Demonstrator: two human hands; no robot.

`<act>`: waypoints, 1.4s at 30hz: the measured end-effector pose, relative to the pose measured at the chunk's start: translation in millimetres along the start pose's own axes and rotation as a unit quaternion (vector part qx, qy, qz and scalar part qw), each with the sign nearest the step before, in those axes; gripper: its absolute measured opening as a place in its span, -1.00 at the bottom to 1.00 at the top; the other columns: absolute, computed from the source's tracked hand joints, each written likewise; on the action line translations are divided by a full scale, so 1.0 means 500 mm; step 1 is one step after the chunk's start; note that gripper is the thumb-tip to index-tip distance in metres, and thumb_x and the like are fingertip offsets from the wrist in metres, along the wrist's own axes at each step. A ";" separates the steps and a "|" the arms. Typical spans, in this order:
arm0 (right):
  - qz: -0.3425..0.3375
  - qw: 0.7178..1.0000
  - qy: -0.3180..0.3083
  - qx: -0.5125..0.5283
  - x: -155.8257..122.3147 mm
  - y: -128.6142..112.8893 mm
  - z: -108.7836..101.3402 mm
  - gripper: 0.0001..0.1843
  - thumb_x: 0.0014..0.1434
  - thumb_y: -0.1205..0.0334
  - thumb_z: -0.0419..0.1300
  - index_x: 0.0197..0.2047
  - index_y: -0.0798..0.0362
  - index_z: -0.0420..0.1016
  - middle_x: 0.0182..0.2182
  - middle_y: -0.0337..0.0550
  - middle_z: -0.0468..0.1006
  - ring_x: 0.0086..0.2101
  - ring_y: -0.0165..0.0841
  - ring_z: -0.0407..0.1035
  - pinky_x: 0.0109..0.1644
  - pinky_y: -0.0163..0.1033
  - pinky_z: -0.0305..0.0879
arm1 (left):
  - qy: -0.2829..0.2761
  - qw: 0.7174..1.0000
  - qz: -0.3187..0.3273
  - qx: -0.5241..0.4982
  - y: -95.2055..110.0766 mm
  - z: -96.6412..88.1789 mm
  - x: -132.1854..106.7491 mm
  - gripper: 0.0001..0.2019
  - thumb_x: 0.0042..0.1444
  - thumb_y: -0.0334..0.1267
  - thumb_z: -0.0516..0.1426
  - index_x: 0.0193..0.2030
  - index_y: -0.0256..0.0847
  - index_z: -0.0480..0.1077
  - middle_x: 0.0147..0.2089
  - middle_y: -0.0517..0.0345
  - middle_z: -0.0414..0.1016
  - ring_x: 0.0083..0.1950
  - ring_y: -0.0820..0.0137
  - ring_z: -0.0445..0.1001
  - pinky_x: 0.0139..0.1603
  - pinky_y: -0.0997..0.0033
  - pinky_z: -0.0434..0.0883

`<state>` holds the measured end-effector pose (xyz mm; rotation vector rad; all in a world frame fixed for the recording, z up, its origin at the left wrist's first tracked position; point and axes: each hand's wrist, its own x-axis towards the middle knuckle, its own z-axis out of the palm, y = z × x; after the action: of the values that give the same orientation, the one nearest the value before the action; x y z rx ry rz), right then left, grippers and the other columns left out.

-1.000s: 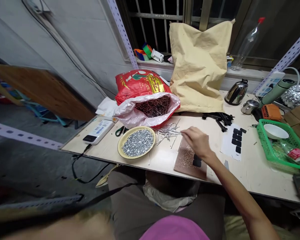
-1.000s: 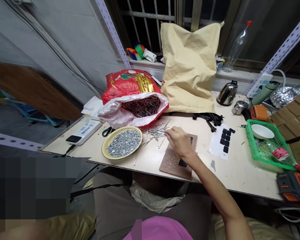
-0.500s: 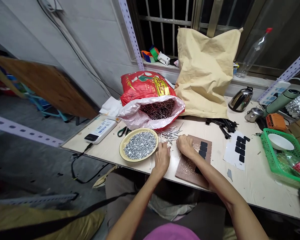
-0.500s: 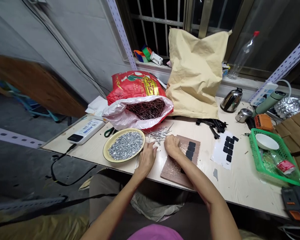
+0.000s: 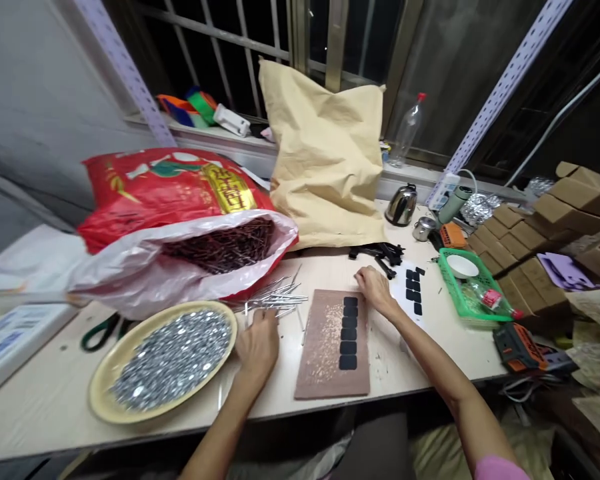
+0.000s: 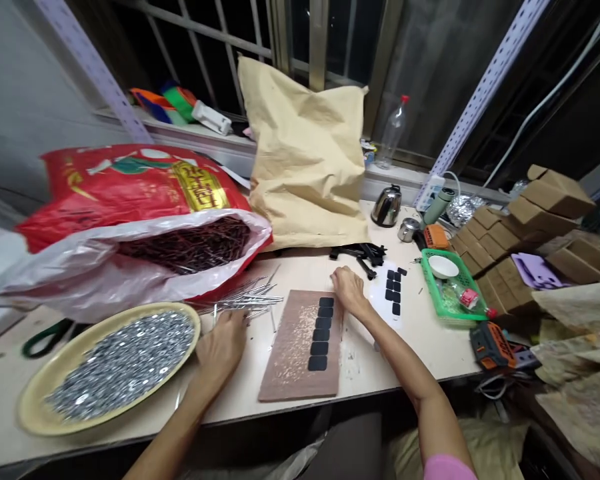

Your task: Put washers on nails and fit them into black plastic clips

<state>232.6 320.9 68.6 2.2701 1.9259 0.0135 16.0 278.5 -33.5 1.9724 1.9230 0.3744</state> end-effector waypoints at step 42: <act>-0.024 0.969 0.218 0.115 0.462 0.004 -0.189 -0.01 0.18 -0.03 0.12 0.42 0.08 -0.43 0.36 0.24 -0.23 0.14 -0.02 0.21 0.05 -0.09 0.27 | 0.056 0.841 -0.072 -0.534 0.209 0.085 0.202 -0.37 -0.13 0.40 -0.02 -0.38 -0.21 0.38 -0.58 0.18 0.30 -0.59 0.30 0.36 -0.62 0.32 0.34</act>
<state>262.8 558.4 139.5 2.5364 2.2996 0.3251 132.5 375.4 -32.9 1.0538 1.3610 1.2127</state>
